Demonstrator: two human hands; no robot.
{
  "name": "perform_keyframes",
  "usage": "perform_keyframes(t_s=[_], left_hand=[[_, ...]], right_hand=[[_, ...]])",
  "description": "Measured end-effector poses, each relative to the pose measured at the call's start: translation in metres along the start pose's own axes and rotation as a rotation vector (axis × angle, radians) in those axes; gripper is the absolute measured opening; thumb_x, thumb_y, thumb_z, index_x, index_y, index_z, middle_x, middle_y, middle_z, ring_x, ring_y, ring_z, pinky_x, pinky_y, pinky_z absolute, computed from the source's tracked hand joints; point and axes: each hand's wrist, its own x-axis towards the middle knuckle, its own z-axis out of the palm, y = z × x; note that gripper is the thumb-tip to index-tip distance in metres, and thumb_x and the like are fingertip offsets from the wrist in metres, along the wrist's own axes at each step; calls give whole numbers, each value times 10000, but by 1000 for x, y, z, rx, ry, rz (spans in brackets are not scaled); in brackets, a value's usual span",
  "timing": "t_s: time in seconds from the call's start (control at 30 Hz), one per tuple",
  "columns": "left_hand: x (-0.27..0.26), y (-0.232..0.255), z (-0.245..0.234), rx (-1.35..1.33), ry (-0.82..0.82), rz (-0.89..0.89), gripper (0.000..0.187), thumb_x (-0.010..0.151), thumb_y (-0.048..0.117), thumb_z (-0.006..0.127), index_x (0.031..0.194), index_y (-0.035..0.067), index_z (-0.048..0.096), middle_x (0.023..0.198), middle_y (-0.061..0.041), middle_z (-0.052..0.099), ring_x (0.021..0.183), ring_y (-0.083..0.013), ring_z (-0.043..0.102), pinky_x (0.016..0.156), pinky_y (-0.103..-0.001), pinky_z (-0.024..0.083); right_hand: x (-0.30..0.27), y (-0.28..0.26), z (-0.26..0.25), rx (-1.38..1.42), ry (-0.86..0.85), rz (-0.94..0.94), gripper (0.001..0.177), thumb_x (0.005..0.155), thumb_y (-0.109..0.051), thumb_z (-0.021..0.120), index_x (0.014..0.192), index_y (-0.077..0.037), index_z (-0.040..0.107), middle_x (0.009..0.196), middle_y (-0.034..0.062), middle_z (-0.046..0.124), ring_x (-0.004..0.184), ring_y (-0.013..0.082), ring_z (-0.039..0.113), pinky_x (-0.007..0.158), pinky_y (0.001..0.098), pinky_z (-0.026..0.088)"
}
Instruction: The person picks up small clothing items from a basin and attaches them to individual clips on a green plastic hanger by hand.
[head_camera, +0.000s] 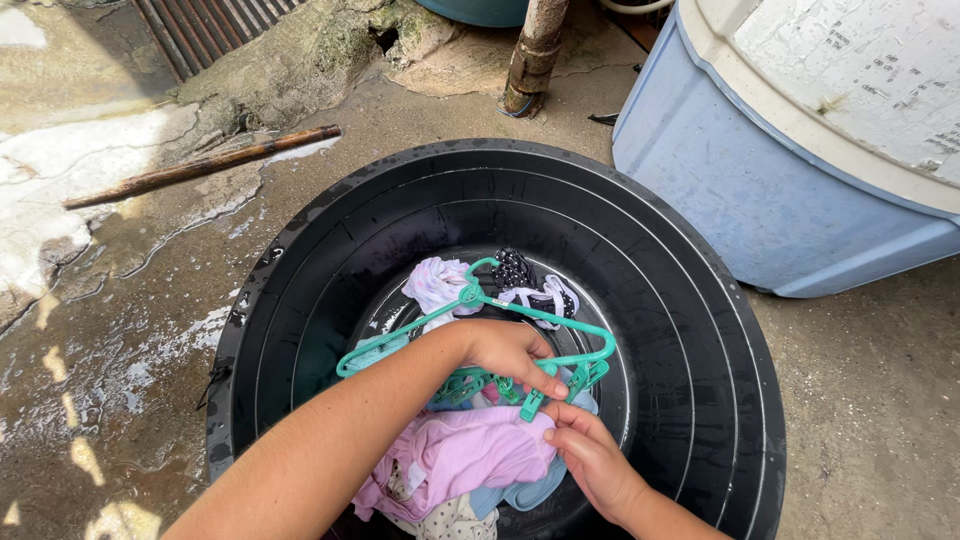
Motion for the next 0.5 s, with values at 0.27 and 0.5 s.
perform_keyframes(t_s=[0.27,0.5], left_hand=[[8,-6,4,-92,80,21,602,705,633,805,884,63,736,832,-61,693,803,-166,655,676,-316,525],[7,-4,9,-196,110,-19,562,698,617,811,795,74,707,772,-56,672,727,-151,612,535,-343,497]], right_hand=[[-20,-16,26,136,-84,-35,138,831,-35,601,966,-28,623,1099,50,693,1064,153,617,1000,333,441],[-19,-8,13,124,-101,-6,71,750,-22,604,781,-71,562,978,41,652,967,148,594,932,328,448]])
